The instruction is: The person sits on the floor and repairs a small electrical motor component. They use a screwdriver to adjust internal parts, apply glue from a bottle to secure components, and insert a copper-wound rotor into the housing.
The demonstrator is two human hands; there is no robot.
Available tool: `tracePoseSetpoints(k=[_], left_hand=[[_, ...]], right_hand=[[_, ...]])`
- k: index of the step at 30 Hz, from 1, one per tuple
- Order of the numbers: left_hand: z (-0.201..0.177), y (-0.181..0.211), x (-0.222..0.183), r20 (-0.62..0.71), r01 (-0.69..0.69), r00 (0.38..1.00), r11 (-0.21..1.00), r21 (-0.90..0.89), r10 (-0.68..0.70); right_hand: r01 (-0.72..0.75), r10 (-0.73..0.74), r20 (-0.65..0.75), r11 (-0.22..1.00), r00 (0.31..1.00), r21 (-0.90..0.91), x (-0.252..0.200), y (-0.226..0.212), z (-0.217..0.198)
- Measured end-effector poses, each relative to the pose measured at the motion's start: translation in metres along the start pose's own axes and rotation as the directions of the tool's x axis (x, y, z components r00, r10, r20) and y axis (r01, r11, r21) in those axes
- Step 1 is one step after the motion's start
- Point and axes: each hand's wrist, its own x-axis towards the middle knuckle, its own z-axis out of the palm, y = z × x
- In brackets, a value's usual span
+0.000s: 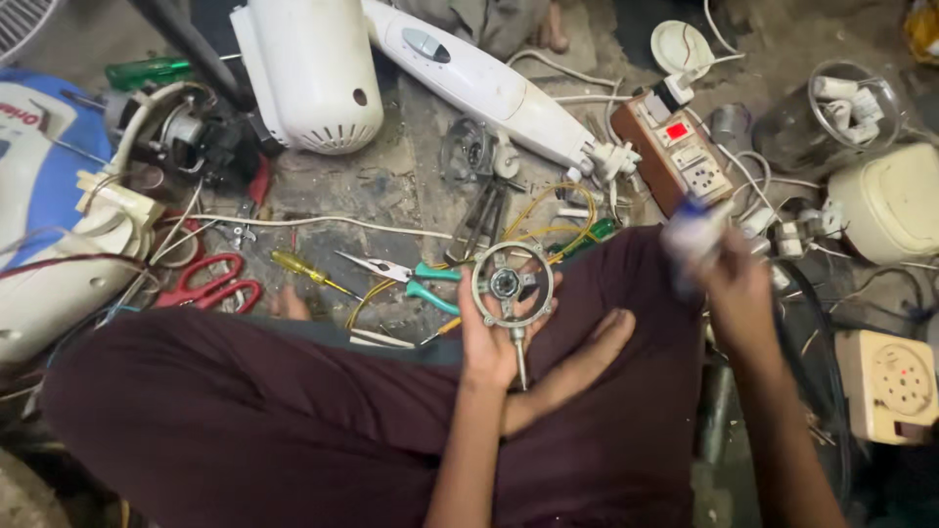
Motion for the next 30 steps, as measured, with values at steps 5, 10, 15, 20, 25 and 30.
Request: tracePoseSetpoints(k=[5, 10, 15, 20, 25, 30], left_hand=[[-0.022, -0.006, 0.0, 0.096, -0.082, 0.993, 0.974, 0.209, 0.063], [-0.012, -0.007, 0.009, 0.047, -0.029, 0.999, 0.968, 0.248, 0.018], [-0.015, -0.004, 0.01, -0.091, 0.008, 0.996, 0.96, 0.279, 0.018], [-0.022, -0.009, 0.014, -0.183, 0.02, 0.982, 0.952, 0.305, 0.038], [-0.023, -0.014, 0.015, -0.065, -0.092, 0.992, 0.962, 0.258, 0.113], [-0.014, -0.008, 0.013, -0.159, -0.073, 0.98, 0.954, 0.29, 0.123]], right_hand=[[0.14, 0.057, 0.362, 0.857, 0.931, -0.497, -0.089, -0.09, 0.044], [0.269, -0.022, 0.376, 0.737, 0.927, -0.62, -0.082, -0.139, 0.07], [0.466, -0.119, 0.489, 0.553, 0.864, -0.69, -0.057, -0.143, 0.085], [0.571, -0.157, 0.578, 0.491, 0.801, -0.658, -0.034, -0.139, 0.097], [0.59, -0.128, 0.618, 0.495, 0.776, -0.638, -0.019, -0.134, 0.103], [0.556, -0.04, 0.613, 0.472, 0.789, -0.684, -0.014, -0.133, 0.109]])
